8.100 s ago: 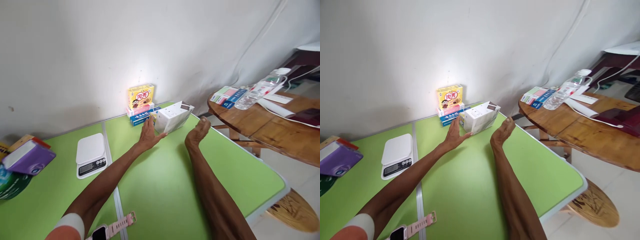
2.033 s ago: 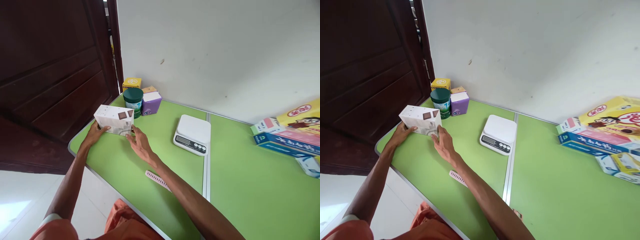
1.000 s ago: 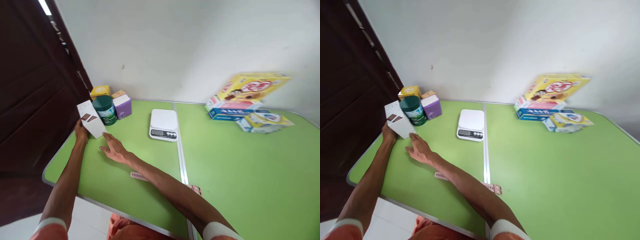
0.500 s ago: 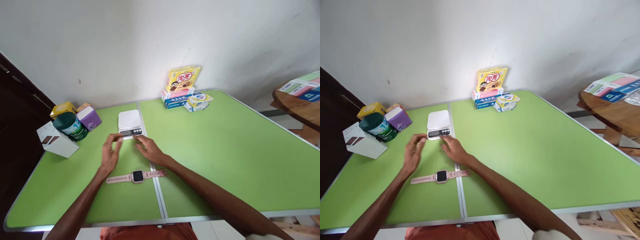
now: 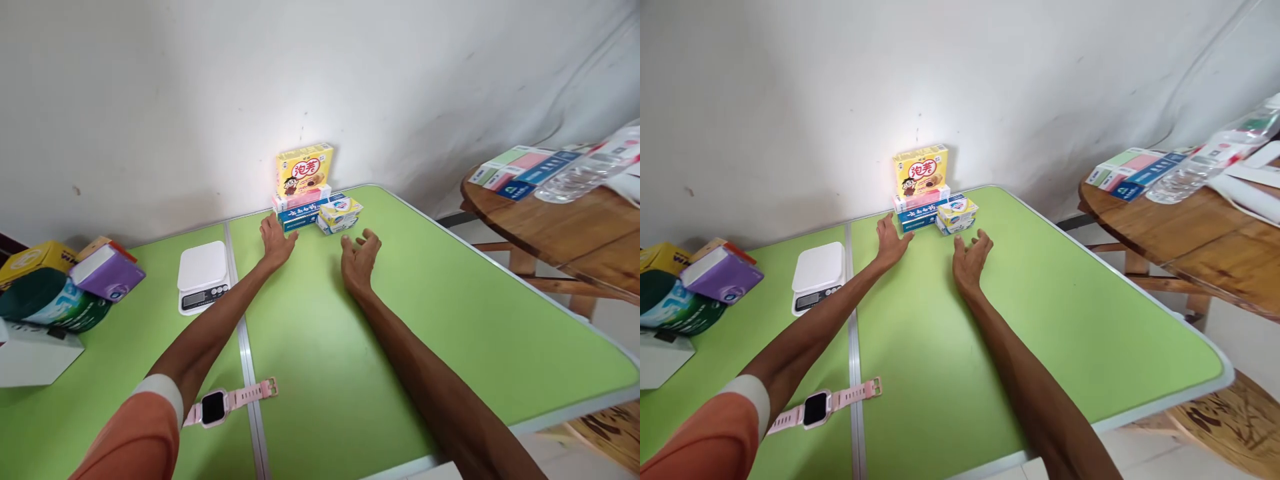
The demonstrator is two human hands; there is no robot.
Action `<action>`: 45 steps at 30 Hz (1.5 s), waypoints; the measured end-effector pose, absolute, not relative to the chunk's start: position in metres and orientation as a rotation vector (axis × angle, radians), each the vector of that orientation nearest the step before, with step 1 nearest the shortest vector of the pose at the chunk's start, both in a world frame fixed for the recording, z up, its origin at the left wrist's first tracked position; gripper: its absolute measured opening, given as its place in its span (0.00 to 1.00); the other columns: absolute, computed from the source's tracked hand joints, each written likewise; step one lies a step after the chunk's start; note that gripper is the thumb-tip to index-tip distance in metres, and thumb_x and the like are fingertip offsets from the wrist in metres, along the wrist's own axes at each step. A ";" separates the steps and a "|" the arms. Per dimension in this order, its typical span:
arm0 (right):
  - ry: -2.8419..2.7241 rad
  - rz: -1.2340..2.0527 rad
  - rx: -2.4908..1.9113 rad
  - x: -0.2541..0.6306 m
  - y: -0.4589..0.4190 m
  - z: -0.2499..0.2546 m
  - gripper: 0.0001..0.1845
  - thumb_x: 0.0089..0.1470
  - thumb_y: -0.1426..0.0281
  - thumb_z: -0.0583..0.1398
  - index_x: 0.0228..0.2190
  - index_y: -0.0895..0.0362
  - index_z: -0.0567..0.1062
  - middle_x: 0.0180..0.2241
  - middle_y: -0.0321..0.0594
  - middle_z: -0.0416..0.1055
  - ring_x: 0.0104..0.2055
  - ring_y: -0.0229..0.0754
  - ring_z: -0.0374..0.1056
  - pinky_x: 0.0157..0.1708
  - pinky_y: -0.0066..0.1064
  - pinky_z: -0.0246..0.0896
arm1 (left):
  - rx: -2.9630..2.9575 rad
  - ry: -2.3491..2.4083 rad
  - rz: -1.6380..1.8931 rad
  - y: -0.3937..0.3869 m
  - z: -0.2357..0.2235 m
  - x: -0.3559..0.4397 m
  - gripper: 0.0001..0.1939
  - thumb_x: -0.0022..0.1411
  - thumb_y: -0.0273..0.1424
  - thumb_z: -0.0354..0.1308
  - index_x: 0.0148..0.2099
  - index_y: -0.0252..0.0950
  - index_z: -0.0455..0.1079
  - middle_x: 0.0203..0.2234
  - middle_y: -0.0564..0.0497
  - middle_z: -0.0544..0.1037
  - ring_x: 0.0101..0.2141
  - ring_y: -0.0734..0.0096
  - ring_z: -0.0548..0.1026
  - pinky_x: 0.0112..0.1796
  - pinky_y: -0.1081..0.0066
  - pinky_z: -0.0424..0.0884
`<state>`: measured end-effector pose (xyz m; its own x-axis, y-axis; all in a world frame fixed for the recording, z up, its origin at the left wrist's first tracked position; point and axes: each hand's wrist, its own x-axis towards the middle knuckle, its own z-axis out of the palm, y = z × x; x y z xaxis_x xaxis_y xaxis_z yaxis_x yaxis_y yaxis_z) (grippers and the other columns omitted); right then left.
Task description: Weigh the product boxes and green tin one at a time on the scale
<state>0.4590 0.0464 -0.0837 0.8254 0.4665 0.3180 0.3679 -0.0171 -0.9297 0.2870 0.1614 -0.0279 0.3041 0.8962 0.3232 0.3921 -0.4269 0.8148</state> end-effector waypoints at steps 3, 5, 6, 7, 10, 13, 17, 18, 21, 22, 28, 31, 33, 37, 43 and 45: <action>-0.554 -0.057 -1.626 0.497 0.084 -0.085 0.43 0.68 0.39 0.50 0.67 0.59 0.66 0.66 0.65 0.64 0.66 0.62 0.69 0.66 0.62 0.66 | 2.104 0.971 1.060 0.171 -0.029 0.308 0.37 0.65 0.33 0.69 0.72 0.38 0.61 0.67 0.32 0.67 0.71 0.37 0.63 0.72 0.40 0.59; -0.566 -0.100 -1.621 0.513 0.105 -0.083 0.46 0.70 0.37 0.43 0.68 0.58 0.67 0.67 0.64 0.65 0.70 0.62 0.65 0.71 0.63 0.59 | 2.145 0.821 0.984 0.170 -0.035 0.324 0.38 0.64 0.34 0.70 0.73 0.39 0.61 0.67 0.33 0.68 0.70 0.39 0.67 0.71 0.43 0.63; -0.588 -0.092 -1.619 0.518 0.114 -0.081 0.47 0.69 0.36 0.41 0.67 0.58 0.68 0.67 0.64 0.66 0.71 0.63 0.64 0.72 0.63 0.56 | 2.136 0.781 0.933 0.168 -0.038 0.333 0.40 0.63 0.34 0.72 0.73 0.39 0.61 0.67 0.33 0.68 0.69 0.39 0.68 0.70 0.43 0.65; -0.613 -0.064 -1.617 0.521 0.120 -0.079 0.49 0.69 0.35 0.40 0.67 0.58 0.69 0.68 0.64 0.67 0.72 0.63 0.62 0.73 0.62 0.55 | 2.113 0.766 0.888 0.168 -0.042 0.342 0.42 0.61 0.34 0.73 0.73 0.39 0.61 0.67 0.33 0.69 0.70 0.39 0.68 0.70 0.43 0.65; -0.681 0.098 -1.620 0.522 0.126 -0.072 0.51 0.66 0.33 0.39 0.64 0.58 0.71 0.64 0.63 0.72 0.69 0.61 0.67 0.70 0.57 0.60 | 2.033 0.776 0.831 0.169 -0.051 0.366 0.47 0.58 0.34 0.75 0.74 0.40 0.60 0.69 0.31 0.68 0.72 0.37 0.65 0.72 0.43 0.62; -0.717 0.176 -1.643 0.519 0.116 -0.065 0.50 0.63 0.30 0.38 0.52 0.56 0.75 0.53 0.59 0.79 0.56 0.58 0.74 0.59 0.51 0.69 | 1.996 0.807 0.814 0.175 -0.053 0.379 0.50 0.57 0.35 0.76 0.75 0.39 0.57 0.70 0.30 0.66 0.73 0.37 0.63 0.73 0.42 0.60; -0.765 0.182 -1.672 0.510 0.094 -0.056 0.46 0.61 0.28 0.40 0.41 0.53 0.75 0.44 0.53 0.80 0.46 0.52 0.72 0.48 0.42 0.70 | 1.985 0.891 0.799 0.180 -0.047 0.375 0.46 0.55 0.39 0.78 0.71 0.37 0.63 0.66 0.30 0.69 0.69 0.37 0.69 0.69 0.43 0.66; -0.780 0.192 -1.671 0.506 0.088 -0.054 0.46 0.60 0.28 0.42 0.42 0.53 0.75 0.42 0.51 0.80 0.44 0.51 0.71 0.46 0.41 0.70 | 1.985 0.901 0.799 0.180 -0.047 0.371 0.44 0.55 0.42 0.79 0.68 0.37 0.65 0.64 0.31 0.71 0.67 0.37 0.71 0.67 0.43 0.68; -0.846 0.222 -1.659 0.491 0.068 -0.052 0.43 0.60 0.29 0.48 0.43 0.54 0.76 0.39 0.46 0.81 0.41 0.48 0.70 0.42 0.38 0.69 | 1.990 0.894 0.793 0.176 -0.047 0.350 0.38 0.54 0.47 0.80 0.59 0.39 0.69 0.58 0.35 0.74 0.60 0.39 0.75 0.60 0.44 0.74; -0.869 0.228 -1.656 0.484 0.062 -0.052 0.41 0.60 0.30 0.49 0.43 0.54 0.77 0.37 0.44 0.80 0.39 0.48 0.70 0.42 0.38 0.69 | 1.991 0.882 0.792 0.173 -0.047 0.340 0.37 0.53 0.47 0.81 0.58 0.40 0.70 0.57 0.35 0.75 0.59 0.41 0.75 0.59 0.45 0.75; -1.001 0.269 -1.570 0.440 0.034 -0.059 0.38 0.65 0.35 0.52 0.46 0.56 0.80 0.42 0.48 0.82 0.42 0.50 0.74 0.43 0.40 0.73 | 2.011 0.850 0.816 0.145 -0.039 0.279 0.32 0.55 0.40 0.79 0.57 0.40 0.71 0.55 0.39 0.77 0.57 0.44 0.75 0.58 0.48 0.74; -1.067 0.124 -1.537 0.418 0.030 -0.056 0.38 0.68 0.38 0.52 0.51 0.57 0.81 0.52 0.58 0.80 0.54 0.56 0.75 0.55 0.51 0.74 | 2.082 0.906 0.874 0.131 -0.022 0.256 0.32 0.54 0.34 0.78 0.59 0.39 0.72 0.56 0.38 0.78 0.61 0.42 0.74 0.61 0.46 0.72; -1.111 -0.004 -1.522 0.402 0.028 -0.048 0.35 0.70 0.41 0.52 0.52 0.56 0.82 0.56 0.58 0.80 0.59 0.59 0.73 0.63 0.57 0.69 | 2.106 0.930 0.916 0.123 -0.010 0.238 0.33 0.54 0.34 0.78 0.60 0.39 0.72 0.57 0.39 0.79 0.61 0.42 0.75 0.62 0.46 0.71; -1.204 -0.086 -1.452 0.359 0.025 -0.026 0.29 0.74 0.48 0.53 0.56 0.53 0.81 0.58 0.55 0.80 0.63 0.60 0.71 0.68 0.59 0.64 | 2.117 0.953 0.994 0.110 0.012 0.183 0.35 0.56 0.39 0.78 0.63 0.40 0.72 0.59 0.40 0.80 0.60 0.46 0.77 0.61 0.48 0.72; -1.356 0.117 -1.244 0.275 0.046 -0.015 0.27 0.75 0.50 0.53 0.53 0.54 0.83 0.54 0.55 0.82 0.58 0.60 0.74 0.65 0.57 0.67 | 2.076 1.132 1.057 0.101 0.029 0.074 0.36 0.58 0.43 0.77 0.66 0.41 0.72 0.62 0.39 0.80 0.63 0.46 0.76 0.62 0.49 0.73; -1.388 0.164 -1.206 0.248 0.058 -0.020 0.29 0.76 0.49 0.52 0.53 0.55 0.83 0.53 0.55 0.83 0.57 0.59 0.75 0.63 0.55 0.69 | 2.029 1.197 1.071 0.102 0.026 0.045 0.37 0.59 0.44 0.76 0.67 0.41 0.72 0.63 0.38 0.79 0.64 0.45 0.76 0.63 0.48 0.73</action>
<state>0.2479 0.0581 -0.0202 0.2711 0.7099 0.6500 0.5394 0.4473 -0.7134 0.0450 0.1024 0.0256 0.2870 0.8887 0.3574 0.4533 -0.4547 0.7666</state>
